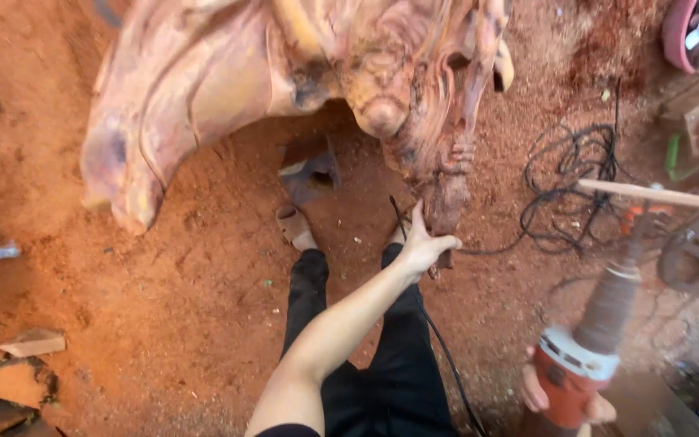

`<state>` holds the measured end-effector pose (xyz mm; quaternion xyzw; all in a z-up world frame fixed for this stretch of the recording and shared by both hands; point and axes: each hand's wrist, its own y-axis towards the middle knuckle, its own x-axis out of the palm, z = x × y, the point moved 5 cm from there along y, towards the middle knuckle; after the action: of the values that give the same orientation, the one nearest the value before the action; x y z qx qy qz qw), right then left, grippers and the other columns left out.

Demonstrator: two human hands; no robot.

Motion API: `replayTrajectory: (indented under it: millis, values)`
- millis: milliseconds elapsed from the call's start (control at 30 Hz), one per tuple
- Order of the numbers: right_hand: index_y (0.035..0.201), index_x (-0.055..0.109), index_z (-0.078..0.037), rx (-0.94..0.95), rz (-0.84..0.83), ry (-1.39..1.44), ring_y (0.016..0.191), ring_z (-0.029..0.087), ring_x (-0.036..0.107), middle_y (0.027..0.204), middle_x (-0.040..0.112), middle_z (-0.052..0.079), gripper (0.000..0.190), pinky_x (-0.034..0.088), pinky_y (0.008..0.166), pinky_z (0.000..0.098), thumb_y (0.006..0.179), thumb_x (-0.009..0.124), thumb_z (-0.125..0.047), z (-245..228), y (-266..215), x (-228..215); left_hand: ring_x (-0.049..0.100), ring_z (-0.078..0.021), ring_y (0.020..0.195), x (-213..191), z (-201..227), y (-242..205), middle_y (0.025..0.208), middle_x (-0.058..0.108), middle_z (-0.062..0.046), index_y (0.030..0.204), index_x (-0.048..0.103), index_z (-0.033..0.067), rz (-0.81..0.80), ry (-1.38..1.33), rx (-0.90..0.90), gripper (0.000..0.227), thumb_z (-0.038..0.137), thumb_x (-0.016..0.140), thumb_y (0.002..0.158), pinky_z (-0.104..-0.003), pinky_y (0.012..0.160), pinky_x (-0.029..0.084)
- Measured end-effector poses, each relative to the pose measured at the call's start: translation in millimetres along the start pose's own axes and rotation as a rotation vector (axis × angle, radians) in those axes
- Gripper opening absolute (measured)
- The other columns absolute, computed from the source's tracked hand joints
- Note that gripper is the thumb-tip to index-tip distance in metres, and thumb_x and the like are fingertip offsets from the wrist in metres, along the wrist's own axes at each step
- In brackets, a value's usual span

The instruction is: Using a handheld power sander to smooth the surface of a large, intricate wood sculpture in a workshop.

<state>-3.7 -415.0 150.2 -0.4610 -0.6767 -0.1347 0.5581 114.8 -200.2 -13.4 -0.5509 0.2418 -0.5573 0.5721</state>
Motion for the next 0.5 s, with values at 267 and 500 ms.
replayTrajectory:
  millis: [267,500]
  values:
    - [0.140,0.038,0.012,-0.054,-0.055,-0.091,0.064,0.021,0.051,0.078,0.055,0.012,0.079,0.042,0.050,0.0308,0.103,0.083,-0.040,15.8,15.1,14.6,0.053,-0.0318,0.134,-3.0,12.0,-9.7,0.154,0.048,-0.015,0.163,0.009,0.0165,0.021,0.042,0.050,0.125,0.013,0.078,0.059,-0.041,0.100,0.052]
    - [0.129,0.046,0.016,-0.110,0.272,-0.343,0.058,0.031,0.068,0.103,0.068,0.027,0.082,0.057,0.045,0.0367,0.078,0.087,-0.035,72.6,53.0,84.6,0.051,-0.0281,0.140,-54.7,-38.7,-13.0,0.159,0.042,-0.018,0.157,0.035,0.0053,0.057,0.062,0.146,0.100,0.046,0.073,0.074,-0.041,0.112,0.044]
